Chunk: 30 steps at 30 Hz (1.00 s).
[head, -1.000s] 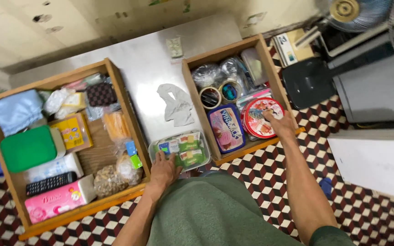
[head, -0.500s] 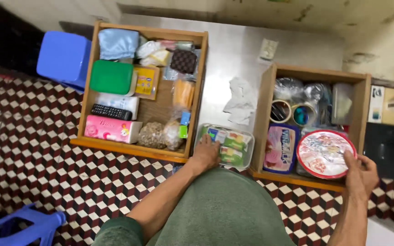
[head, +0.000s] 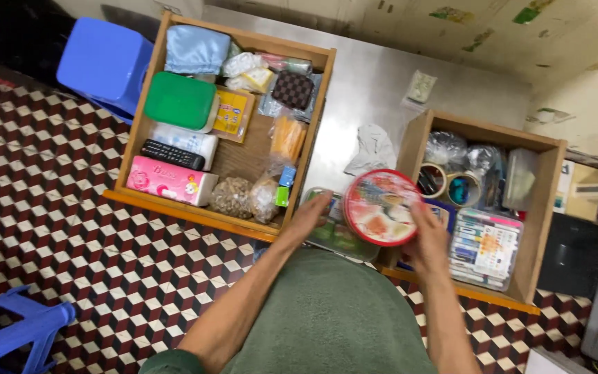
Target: Organizing various household and office items within two desk drawers.
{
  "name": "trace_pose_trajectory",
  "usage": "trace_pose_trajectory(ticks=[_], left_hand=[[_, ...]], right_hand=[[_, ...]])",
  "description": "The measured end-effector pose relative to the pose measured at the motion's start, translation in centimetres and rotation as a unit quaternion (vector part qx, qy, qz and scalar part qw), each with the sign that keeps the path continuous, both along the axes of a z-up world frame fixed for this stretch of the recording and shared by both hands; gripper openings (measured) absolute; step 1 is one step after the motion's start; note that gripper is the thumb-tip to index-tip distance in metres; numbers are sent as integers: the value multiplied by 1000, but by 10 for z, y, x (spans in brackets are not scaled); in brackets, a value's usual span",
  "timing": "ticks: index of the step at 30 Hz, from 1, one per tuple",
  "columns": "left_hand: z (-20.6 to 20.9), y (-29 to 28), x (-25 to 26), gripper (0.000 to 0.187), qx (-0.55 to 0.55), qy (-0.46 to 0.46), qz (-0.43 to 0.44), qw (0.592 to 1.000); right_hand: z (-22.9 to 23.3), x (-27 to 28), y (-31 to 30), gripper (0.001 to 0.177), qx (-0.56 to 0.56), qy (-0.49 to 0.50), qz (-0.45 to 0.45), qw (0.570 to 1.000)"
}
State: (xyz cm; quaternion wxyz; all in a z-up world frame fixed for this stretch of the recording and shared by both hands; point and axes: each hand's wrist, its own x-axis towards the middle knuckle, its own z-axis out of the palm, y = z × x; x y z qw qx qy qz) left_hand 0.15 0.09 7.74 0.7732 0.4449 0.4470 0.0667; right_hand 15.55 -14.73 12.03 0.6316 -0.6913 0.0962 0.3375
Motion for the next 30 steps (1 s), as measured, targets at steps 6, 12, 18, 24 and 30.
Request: trace_pose_trajectory(ticks=[6, 12, 18, 24, 30], left_hand=[[35, 5, 3, 71, -68, -65, 79, 992], [15, 2, 0, 96, 32, -24, -5, 999], [-41, 10, -4, 67, 252, 62, -119, 958], [-48, 18, 2, 56, 245, 81, -139, 956], [-22, -6, -32, 48, 161, 186, -64, 967]], right_hand=[[-29, -20, 19, 43, 64, 50, 24, 996], [-36, -27, 18, 50, 30, 76, 53, 995], [-65, -39, -12, 53, -96, 66, 132, 984], [-44, -38, -6, 57, -305, -205, 346, 863], [-44, -50, 62, 56, -114, -555, 427, 705]])
